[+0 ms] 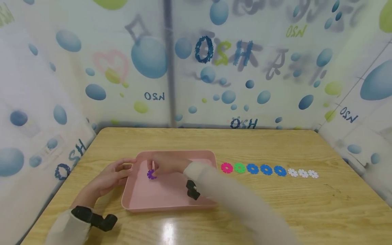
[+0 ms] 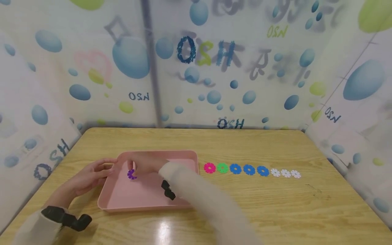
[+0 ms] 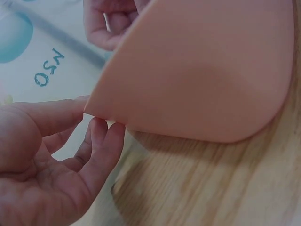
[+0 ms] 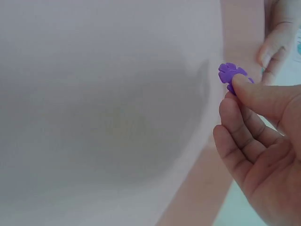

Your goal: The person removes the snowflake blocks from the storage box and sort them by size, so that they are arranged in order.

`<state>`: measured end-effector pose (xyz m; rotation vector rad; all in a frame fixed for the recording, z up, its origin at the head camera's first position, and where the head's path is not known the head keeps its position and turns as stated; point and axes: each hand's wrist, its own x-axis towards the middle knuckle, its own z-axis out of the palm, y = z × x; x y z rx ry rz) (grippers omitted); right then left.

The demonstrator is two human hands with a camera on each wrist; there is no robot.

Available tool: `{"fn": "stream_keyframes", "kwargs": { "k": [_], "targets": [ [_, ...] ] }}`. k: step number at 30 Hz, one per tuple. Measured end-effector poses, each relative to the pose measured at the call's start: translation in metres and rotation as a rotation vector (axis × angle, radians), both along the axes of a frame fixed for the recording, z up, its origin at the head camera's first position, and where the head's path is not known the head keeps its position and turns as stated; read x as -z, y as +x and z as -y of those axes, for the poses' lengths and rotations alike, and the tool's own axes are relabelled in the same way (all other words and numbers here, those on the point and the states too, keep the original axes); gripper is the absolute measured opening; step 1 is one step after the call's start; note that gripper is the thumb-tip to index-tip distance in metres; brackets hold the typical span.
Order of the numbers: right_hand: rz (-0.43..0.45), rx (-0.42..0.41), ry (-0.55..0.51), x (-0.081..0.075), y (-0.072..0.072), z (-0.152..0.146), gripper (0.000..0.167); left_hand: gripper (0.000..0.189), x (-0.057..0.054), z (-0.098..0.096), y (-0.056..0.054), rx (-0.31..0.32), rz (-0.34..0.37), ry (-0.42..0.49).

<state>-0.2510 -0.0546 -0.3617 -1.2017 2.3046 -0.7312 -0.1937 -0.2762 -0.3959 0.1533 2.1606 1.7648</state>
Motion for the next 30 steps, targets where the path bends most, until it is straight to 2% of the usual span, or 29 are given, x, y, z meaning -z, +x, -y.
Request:
{"fn": "stream_keyframes", "kwargs": {
  "k": [3,5,11,16,22,30],
  "targets": [
    [0.052,0.026,0.003,-0.008,0.001,-0.015,0.019,0.051,-0.002,-0.001,-0.002,-0.008,0.005,-0.023],
    [0.055,0.027,0.021,-0.013,0.002,-0.027,0.014,0.051,-0.003,-0.001,-0.002,-0.001,-0.002,-0.019],
    [0.028,-0.019,0.043,-0.022,0.001,-0.058,0.011,0.053,-0.001,0.000,0.000,0.029,-0.016,0.041],
    [-0.035,-0.022,0.038,-0.027,0.000,-0.084,0.010,0.054,0.000,-0.001,0.000,0.026,-0.017,0.035],
    [-0.069,0.046,0.024,-0.027,-0.001,-0.125,0.009,0.053,0.000,0.001,0.001,0.022,-0.015,0.044],
    [-0.036,0.177,-0.078,-0.028,-0.002,-0.193,0.009,0.053,-0.002,-0.002,0.001,0.005,-0.004,0.025]
  ]
}}
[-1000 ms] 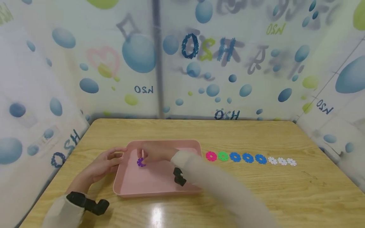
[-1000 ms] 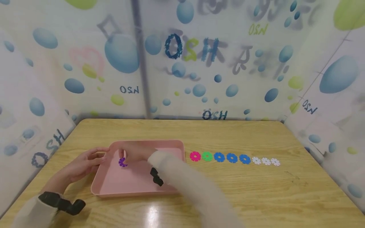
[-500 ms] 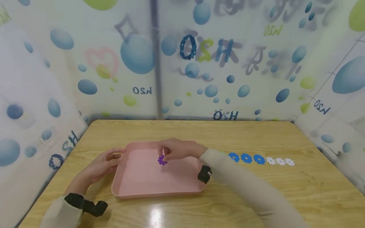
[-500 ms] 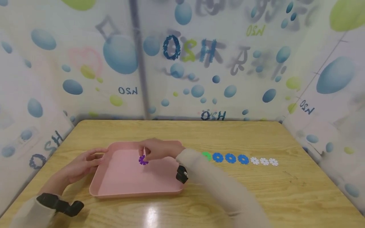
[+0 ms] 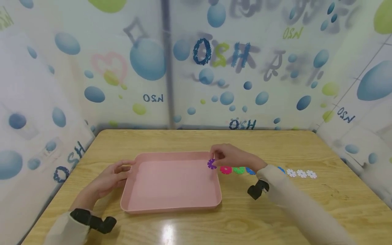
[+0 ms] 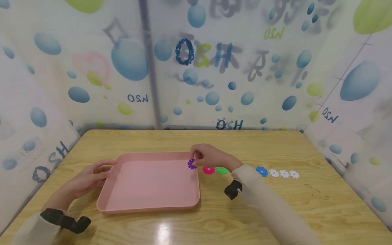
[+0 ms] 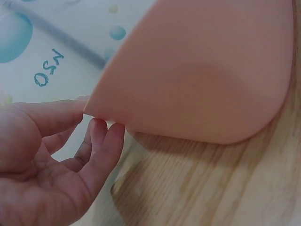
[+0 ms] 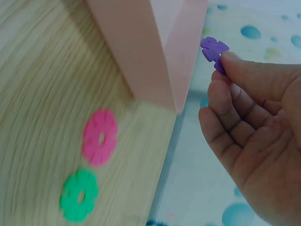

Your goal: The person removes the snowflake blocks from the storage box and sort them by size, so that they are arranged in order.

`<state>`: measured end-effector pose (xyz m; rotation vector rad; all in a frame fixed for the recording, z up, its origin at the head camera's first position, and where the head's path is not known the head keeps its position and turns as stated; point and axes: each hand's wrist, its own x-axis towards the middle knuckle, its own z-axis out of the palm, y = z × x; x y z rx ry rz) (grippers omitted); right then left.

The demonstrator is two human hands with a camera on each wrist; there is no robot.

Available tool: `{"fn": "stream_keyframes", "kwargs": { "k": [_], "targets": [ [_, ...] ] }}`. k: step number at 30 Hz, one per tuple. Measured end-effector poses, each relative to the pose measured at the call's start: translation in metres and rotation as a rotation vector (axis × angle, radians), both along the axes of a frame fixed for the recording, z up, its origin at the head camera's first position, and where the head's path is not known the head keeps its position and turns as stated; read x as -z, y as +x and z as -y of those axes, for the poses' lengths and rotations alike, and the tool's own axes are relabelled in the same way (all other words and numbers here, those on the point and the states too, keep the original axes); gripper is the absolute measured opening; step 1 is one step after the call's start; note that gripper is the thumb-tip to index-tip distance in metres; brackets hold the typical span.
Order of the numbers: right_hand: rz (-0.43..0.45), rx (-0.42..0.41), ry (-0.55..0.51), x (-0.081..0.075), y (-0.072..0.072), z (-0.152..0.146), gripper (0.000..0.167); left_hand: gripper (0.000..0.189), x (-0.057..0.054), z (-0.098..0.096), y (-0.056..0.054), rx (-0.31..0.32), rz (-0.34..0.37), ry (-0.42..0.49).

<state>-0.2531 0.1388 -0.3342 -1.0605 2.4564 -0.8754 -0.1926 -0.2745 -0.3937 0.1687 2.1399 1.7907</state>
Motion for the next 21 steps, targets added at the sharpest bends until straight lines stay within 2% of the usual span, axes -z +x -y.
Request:
{"fn": "stream_keyframes", "kwargs": {
  "k": [11,21],
  "targets": [
    [-0.005,0.198,-0.055,0.014,-0.001,-0.093,0.009,0.051,0.001,0.000,0.000,-0.005,0.008,0.008],
    [-0.029,0.404,-0.081,0.020,0.007,-0.172,0.011,0.052,0.002,0.000,-0.001,-0.004,0.007,-0.002]
  ]
}}
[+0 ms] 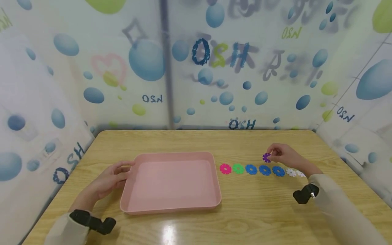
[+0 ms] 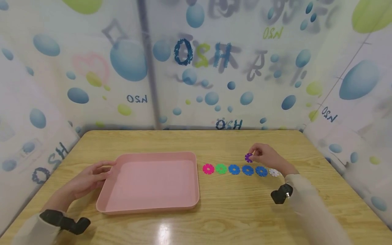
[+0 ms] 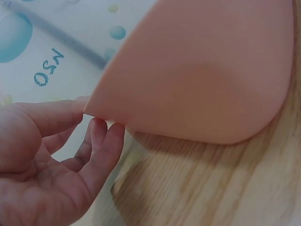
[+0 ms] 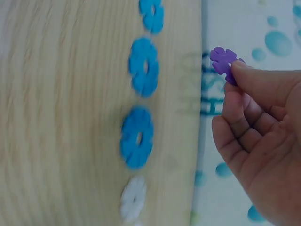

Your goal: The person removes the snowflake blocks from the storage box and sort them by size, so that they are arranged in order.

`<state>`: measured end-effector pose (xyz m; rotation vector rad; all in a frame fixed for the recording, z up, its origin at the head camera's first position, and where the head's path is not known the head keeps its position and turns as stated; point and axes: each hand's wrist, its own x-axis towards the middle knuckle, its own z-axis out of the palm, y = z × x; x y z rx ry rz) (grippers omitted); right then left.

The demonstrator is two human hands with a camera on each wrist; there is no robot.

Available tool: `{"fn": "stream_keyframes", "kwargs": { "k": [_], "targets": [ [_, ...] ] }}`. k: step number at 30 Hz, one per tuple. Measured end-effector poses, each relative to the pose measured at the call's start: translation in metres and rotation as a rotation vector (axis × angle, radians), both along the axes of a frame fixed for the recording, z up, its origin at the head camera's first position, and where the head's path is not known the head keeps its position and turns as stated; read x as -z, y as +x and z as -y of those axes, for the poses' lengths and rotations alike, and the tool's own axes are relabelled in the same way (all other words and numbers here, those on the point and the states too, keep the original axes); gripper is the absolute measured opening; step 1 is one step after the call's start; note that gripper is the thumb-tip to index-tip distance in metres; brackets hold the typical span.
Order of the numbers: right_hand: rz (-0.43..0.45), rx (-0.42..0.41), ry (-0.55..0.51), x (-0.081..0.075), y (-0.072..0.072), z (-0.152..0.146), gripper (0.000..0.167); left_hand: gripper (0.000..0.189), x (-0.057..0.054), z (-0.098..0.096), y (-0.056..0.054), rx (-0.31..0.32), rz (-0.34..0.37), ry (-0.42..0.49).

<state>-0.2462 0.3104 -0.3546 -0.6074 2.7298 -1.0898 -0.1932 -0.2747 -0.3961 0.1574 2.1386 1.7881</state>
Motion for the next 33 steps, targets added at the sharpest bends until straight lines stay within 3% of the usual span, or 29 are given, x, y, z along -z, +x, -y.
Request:
{"fn": "stream_keyframes", "kwargs": {
  "k": [8,19,23,33],
  "targets": [
    [0.012,0.209,0.042,0.008,0.019,-0.058,0.023,0.050,-0.005,-0.004,-0.002,0.001,-0.001,0.001],
    [0.090,0.387,0.073,0.025,0.040,-0.116,0.041,0.050,-0.004,-0.004,-0.002,0.016,-0.015,0.005],
    [0.081,0.415,0.069,0.029,0.044,-0.130,0.041,0.051,-0.003,-0.004,-0.001,0.010,-0.009,0.014],
    [0.015,0.399,0.078,0.032,0.051,-0.153,0.038,0.051,-0.002,0.000,0.001,0.010,-0.011,0.009]
  ]
}}
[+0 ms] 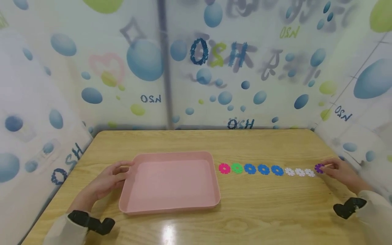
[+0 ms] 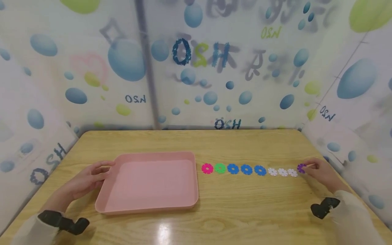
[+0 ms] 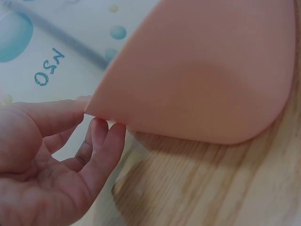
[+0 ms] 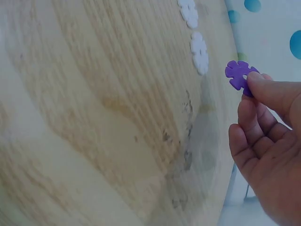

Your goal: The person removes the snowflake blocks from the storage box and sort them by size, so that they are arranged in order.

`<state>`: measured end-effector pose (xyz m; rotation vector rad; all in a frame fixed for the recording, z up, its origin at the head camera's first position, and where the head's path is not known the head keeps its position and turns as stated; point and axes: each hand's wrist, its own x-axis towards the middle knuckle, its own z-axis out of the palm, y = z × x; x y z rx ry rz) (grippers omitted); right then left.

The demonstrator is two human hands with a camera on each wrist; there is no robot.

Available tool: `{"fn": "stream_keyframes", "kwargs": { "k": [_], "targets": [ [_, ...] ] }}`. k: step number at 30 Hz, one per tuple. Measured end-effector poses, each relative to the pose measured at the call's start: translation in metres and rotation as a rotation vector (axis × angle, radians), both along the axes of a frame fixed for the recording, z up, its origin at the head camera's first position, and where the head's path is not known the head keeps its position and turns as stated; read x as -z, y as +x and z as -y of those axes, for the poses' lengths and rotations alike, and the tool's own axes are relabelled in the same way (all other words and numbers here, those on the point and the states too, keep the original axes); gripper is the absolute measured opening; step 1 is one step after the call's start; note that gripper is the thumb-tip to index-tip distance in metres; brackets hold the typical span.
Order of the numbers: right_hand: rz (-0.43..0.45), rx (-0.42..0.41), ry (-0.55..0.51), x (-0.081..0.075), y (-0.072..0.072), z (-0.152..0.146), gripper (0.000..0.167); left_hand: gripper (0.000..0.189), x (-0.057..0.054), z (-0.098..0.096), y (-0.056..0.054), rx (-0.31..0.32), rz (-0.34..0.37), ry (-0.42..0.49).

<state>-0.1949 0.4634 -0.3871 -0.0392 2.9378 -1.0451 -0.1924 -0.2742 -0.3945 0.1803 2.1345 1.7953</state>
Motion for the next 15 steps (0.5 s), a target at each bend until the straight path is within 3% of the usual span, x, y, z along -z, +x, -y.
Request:
{"fn": "stream_keyframes", "kwargs": {
  "k": [8,15],
  "targets": [
    [0.100,0.054,-0.063,0.008,0.001,-0.005,0.039,0.053,-0.002,0.003,0.000,0.014,-0.005,-0.003],
    [0.061,0.065,-0.013,0.018,-0.004,-0.007,0.044,0.054,-0.002,0.007,0.000,-0.005,0.008,-0.035]
  ]
}}
